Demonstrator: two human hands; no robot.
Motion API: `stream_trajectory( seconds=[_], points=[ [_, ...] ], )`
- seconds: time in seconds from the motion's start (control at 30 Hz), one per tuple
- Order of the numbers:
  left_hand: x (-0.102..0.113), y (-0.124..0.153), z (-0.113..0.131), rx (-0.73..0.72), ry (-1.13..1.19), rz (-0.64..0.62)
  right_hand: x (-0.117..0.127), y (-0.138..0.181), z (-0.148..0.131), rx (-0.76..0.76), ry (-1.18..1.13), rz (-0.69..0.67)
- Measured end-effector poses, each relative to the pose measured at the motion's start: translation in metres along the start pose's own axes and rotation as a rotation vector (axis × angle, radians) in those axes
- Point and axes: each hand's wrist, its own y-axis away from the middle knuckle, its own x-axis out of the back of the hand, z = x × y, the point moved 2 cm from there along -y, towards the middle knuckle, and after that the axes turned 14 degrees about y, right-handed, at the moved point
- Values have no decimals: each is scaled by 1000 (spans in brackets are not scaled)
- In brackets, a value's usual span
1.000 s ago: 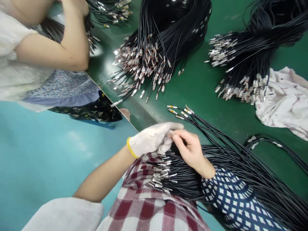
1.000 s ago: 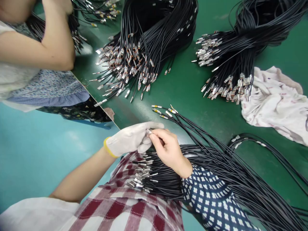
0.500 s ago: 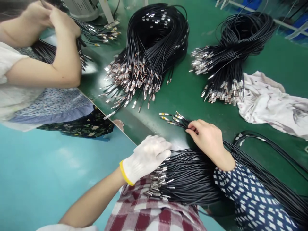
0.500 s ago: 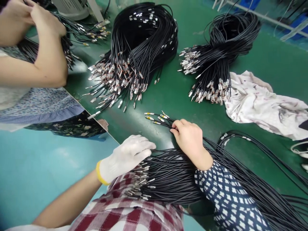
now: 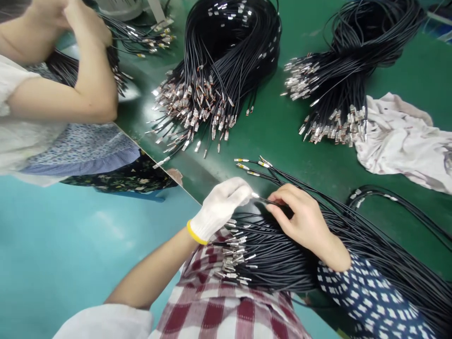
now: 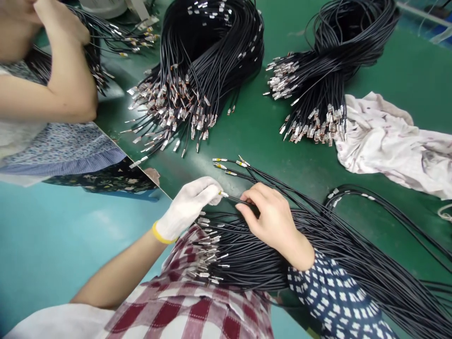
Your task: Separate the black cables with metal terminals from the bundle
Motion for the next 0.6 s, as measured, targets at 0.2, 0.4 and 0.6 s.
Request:
stream_trajectory(
  seconds=[0.2, 0.4, 0.6],
  points=[
    [5, 7, -5, 8, 60, 2, -5, -21, -23, -57, -271, -173],
    [-2, -2, -24, 159, 614, -233, -17, -16, -22, -151, -550, -139],
    [-10, -9, -39, 373, 873, -428, -31, -12, -25, -227, -641, -83]
  ],
)
